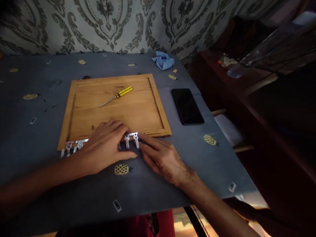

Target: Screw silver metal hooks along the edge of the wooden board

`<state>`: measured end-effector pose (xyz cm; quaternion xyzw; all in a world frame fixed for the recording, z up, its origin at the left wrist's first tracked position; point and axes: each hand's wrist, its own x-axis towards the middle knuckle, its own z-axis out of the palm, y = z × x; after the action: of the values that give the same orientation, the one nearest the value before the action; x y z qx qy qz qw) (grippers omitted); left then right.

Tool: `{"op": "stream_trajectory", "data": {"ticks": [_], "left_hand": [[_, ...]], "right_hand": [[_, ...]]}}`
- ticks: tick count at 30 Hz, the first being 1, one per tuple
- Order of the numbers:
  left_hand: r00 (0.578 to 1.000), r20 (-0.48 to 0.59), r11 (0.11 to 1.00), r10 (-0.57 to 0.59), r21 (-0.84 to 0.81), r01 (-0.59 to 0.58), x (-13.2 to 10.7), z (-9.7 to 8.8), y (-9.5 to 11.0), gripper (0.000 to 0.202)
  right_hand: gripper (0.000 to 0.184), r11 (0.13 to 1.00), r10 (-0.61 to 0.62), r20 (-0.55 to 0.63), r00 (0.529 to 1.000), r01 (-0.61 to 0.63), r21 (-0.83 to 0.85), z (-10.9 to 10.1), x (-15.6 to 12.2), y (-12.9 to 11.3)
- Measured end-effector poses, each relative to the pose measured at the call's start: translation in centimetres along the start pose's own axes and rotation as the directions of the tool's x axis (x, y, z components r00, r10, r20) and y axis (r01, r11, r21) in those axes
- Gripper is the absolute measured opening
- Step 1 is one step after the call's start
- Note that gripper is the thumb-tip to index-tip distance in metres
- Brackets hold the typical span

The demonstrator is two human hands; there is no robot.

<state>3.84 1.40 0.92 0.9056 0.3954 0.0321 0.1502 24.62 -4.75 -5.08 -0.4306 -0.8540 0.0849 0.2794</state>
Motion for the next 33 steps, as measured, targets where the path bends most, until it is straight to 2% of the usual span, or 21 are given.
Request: {"op": "stream_trajectory", "data": {"ticks": [5,12,15,18,22,26,29,33], "left_hand": [[1.000,-0.004,1.000,0.015,0.020,-0.015,0.1,0.3,-0.1,0.046],[1.000,0.004,1.000,0.018,-0.013,-0.018,0.0,0.0,-0.2,0.046],[0.999,-0.034,0.995,0.030,-0.098,-0.033,0.0,-1.4,-1.6,0.038],[0.997,-0.075,0.981,-0.011,-0.192,-0.004,0.0,-3.5,-4.3,0.022],[0.992,-0.062,0.989,-0.113,-0.101,0.107,-0.3,-5.3,-7.8,0.012],[0.999,0.001,0.996,-0.040,-0.081,0.040,-1.3,-4.6,-9.5,0.014],[0.999,0.033,1.000,0.027,-0.001,-0.027,-2.0,-3.9,-9.9,0.019],[0.998,0.059,0.993,0.033,0.111,-0.039,-2.5,-3.9,-10.1,0.019]], "right_hand": [[0.034,1.000,-0.001,0.002,1.000,0.001,0.014,-0.2,0.4,-0.4],[0.023,1.000,-0.010,-0.040,0.999,0.010,-0.010,-0.2,0.6,-0.5],[0.023,0.999,-0.002,-0.039,0.999,0.000,-0.033,-0.1,0.6,-0.4],[0.021,0.999,0.008,-0.054,0.999,-0.010,-0.051,0.0,0.6,-0.4],[0.021,0.999,0.012,-0.067,0.998,-0.014,-0.030,0.1,0.3,-0.1],[0.024,0.999,0.002,-0.061,0.998,-0.004,-0.037,0.4,0.0,0.3],[0.024,0.998,-0.014,-0.062,0.998,0.010,-0.056,0.5,0.0,0.4],[0.023,0.998,-0.013,-0.062,0.998,0.009,-0.064,0.4,0.1,0.2]]}}
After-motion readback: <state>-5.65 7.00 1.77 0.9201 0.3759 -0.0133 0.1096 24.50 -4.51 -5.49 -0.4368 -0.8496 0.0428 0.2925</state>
